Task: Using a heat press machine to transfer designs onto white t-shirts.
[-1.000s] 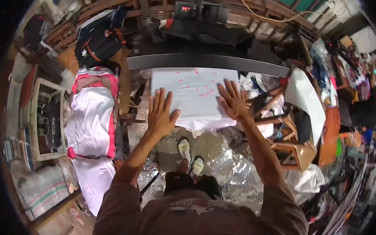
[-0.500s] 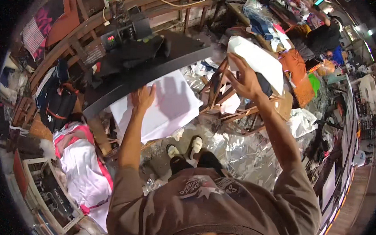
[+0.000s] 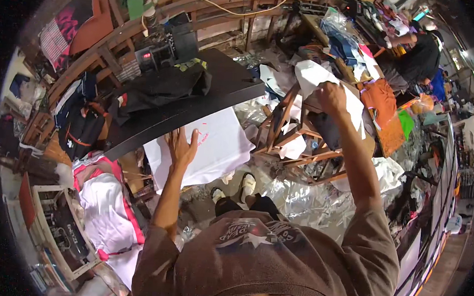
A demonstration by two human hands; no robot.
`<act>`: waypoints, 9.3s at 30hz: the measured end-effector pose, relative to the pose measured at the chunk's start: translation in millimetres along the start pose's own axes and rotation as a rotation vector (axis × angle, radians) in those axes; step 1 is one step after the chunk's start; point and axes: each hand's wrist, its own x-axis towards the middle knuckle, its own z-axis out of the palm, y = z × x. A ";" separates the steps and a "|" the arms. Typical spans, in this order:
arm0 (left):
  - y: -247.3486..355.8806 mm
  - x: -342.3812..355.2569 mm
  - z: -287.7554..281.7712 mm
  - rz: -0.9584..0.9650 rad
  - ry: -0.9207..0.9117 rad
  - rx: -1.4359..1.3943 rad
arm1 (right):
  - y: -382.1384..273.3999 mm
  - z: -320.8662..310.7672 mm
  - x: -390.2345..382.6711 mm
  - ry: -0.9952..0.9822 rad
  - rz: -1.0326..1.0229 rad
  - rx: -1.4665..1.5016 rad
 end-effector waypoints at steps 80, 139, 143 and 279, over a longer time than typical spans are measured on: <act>-20.3 -247.3 -90.0 -0.870 0.552 -0.037 | -309.2 -324.9 160.3 0.565 -0.557 0.333; -40.3 -518.9 45.4 -2.057 0.281 -1.163 | -347.7 -25.3 -137.1 -0.135 -0.643 0.166; -45.9 -548.1 24.1 -1.766 0.166 -1.080 | -350.9 -23.9 -141.4 -0.093 -0.720 0.306; -65.8 -503.5 10.3 -1.909 -0.104 -1.148 | -346.1 -16.4 -143.5 -0.097 -0.688 0.408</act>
